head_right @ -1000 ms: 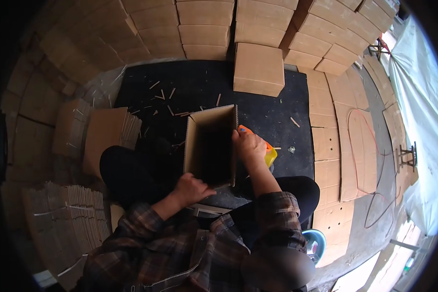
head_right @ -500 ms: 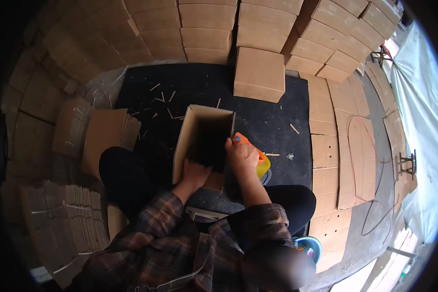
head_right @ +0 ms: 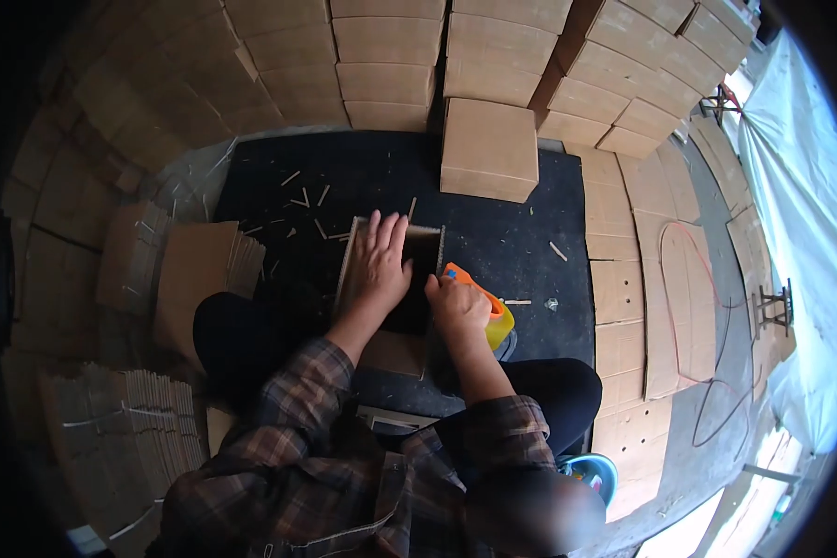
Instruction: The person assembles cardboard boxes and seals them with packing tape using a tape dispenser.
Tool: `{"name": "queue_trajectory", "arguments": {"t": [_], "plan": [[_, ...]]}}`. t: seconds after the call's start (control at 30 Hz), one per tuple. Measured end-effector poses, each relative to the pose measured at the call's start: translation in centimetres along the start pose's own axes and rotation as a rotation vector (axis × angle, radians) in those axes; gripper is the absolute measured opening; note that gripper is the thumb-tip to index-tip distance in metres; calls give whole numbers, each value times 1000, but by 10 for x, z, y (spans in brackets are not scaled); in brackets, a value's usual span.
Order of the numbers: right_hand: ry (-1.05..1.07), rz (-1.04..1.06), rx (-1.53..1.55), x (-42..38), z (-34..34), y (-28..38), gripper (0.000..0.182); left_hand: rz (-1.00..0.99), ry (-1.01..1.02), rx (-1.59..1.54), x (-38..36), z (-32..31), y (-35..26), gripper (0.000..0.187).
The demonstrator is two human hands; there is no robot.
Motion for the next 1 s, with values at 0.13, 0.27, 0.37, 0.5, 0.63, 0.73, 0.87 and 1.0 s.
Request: {"name": "queue_trajectory", "arguments": {"t": [0.13,0.27,0.37,0.5,0.63,0.73,0.87,1.0], "plan": [[7,-27,12,0,5,1,49,113,201,38,-56,-55,19,67],[61,-22,-45,-1,5,6,49,131,184,-118,-40,-81,32,60],[38,7,-15,0,7,12,48,258,383,-512,7,-89,30,66],[86,-7,-35,0,4,14,47,285,614,-790,19,-73,1,44],[77,93,-40,-6,15,9,51,402,632,-897,14,-90,21,34],[113,74,5,0,19,-1,55,485,515,-1304,-2,-110,52,32],[219,33,-60,19,-18,-5,53,627,399,-992,-16,-119,76,40],[284,41,-60,27,-29,1,53,414,455,-338,-18,-50,55,40]]}}
Point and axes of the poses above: each hand's wrist, its own x-axis towards the middle knuckle, its own z-axis out of the back of the hand, y = z × x, the point moved 8 cm from there along x, towards the middle knuckle, and after that the axes turned 7 degrees about y, right-handed, at the moved point
